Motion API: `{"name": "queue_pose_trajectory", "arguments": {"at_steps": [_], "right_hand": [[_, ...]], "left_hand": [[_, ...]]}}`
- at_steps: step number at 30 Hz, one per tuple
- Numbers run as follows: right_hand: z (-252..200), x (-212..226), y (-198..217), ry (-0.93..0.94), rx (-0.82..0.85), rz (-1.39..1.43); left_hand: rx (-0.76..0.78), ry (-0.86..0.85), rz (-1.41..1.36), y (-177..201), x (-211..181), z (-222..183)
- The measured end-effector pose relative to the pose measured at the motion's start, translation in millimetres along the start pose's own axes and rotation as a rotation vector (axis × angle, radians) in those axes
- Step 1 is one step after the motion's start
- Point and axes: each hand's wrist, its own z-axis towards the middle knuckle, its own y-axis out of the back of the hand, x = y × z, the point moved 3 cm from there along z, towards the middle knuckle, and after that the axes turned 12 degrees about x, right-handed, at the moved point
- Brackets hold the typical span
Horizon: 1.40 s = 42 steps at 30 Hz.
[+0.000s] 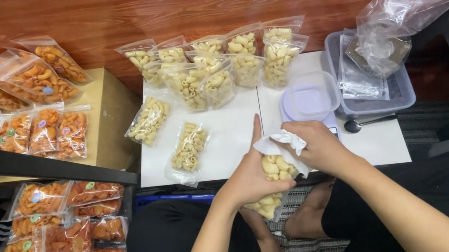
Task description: The person is organizing and cleaning snack bags by wiping them with a cloth, occasionally weighing them on a digital scale, and placing them into a blue plastic basket.
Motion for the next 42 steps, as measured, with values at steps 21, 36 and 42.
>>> {"name": "queue_pose_trajectory", "arguments": {"at_steps": [21,36,42], "right_hand": [[10.2,-32.8,-84.5,-0.335,-0.161,0.946],[22.9,-28.4,-58.3,-0.421,-0.308,1.114],[22.5,-15.1,-52.8,-0.415,-0.294,1.040]], "left_hand": [[-0.645,-0.096,0.029,103.8,29.5,16.4],[-0.475,0.833,0.704,210.6,187.9,17.9],[-0.651,0.514,0.675,180.6,141.8,9.2]]}}
